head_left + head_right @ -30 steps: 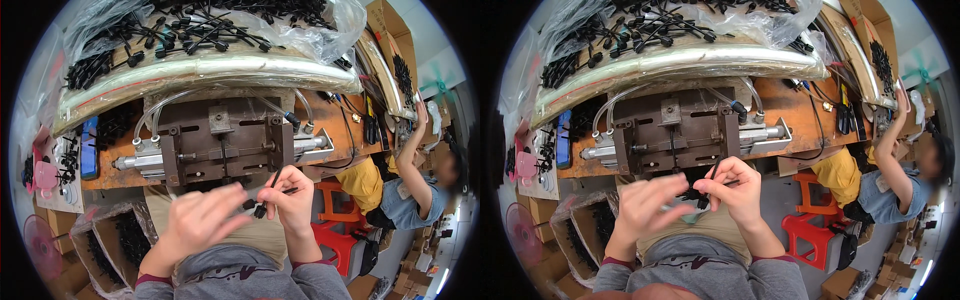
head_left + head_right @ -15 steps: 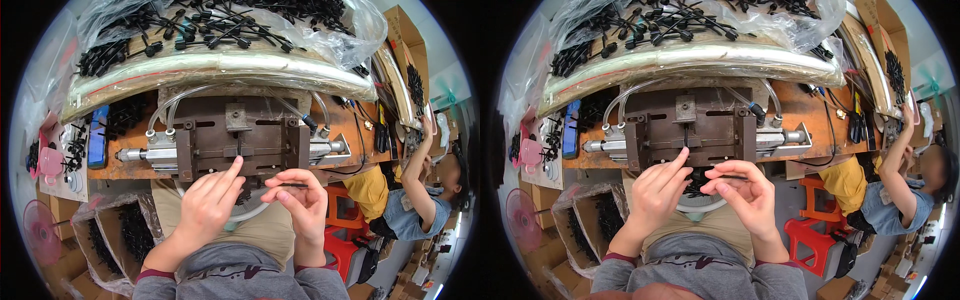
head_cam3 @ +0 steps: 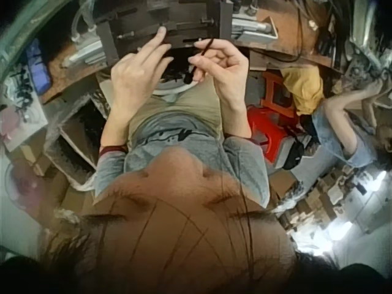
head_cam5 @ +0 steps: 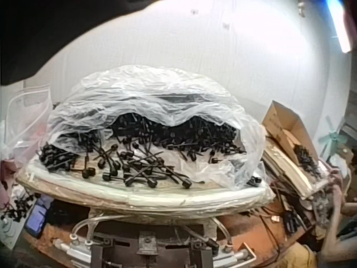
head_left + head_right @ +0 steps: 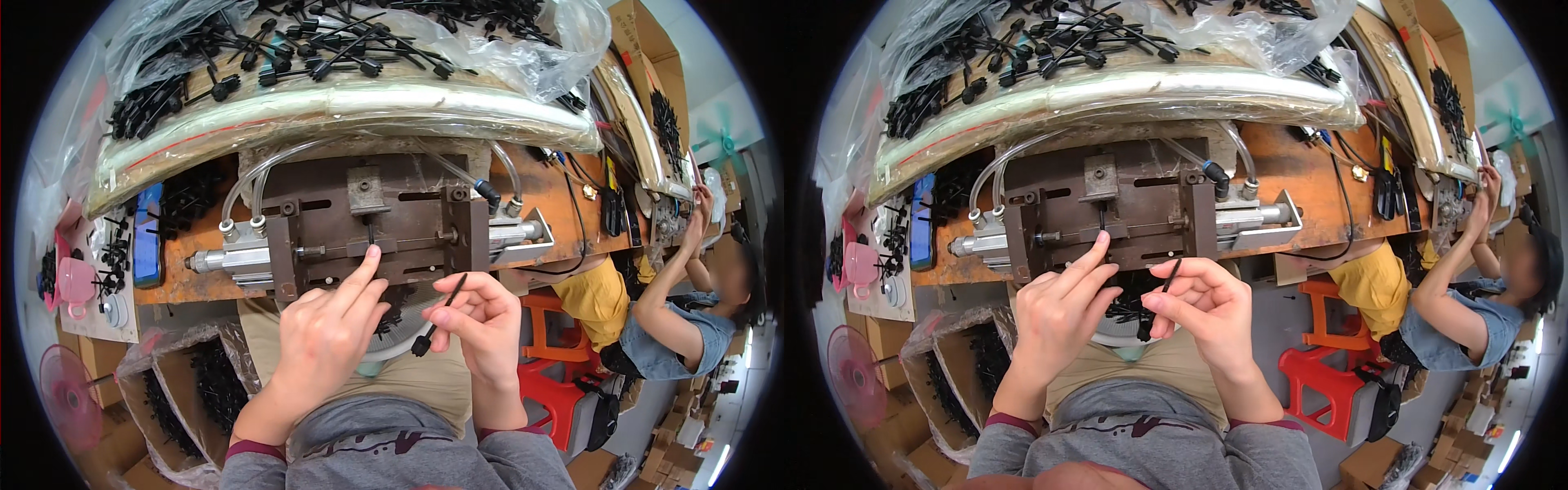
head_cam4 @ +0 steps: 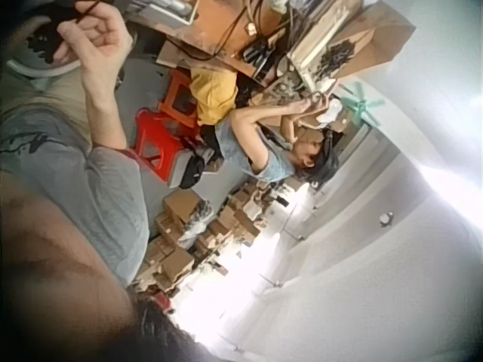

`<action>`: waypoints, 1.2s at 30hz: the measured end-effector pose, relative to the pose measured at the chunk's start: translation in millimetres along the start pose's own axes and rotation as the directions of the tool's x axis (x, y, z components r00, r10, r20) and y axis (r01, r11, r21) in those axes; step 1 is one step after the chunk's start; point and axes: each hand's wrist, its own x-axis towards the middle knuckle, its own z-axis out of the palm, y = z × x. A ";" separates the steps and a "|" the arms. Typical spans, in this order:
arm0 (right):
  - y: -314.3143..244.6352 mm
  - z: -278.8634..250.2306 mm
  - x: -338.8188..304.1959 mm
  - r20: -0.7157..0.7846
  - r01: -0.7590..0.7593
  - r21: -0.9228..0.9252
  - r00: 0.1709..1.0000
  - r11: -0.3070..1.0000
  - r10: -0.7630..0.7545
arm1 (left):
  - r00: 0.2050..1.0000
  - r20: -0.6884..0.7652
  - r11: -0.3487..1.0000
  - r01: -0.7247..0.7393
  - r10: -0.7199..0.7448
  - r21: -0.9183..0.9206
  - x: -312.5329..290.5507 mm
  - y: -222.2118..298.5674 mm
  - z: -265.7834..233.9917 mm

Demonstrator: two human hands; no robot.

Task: Assembling small black plastic components using a pneumatic jig.

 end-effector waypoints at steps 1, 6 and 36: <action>1.5 -0.8 0.8 0.007 0.002 0.024 1.000 1.000 -0.002 | 0.999 -0.011 0.994 -0.039 0.038 -0.104 -2.8 -1.9 -1.9; 11.0 -1.1 3.1 0.066 -0.005 0.114 0.998 0.993 -0.003 | 0.975 -0.102 0.868 -0.224 0.199 -0.444 -12.5 8.4 -7.1; 15.3 2.8 5.2 0.167 0.012 0.118 0.985 0.993 -0.032 | 0.971 -0.099 0.831 -0.238 0.218 -0.503 -28.6 8.3 -2.7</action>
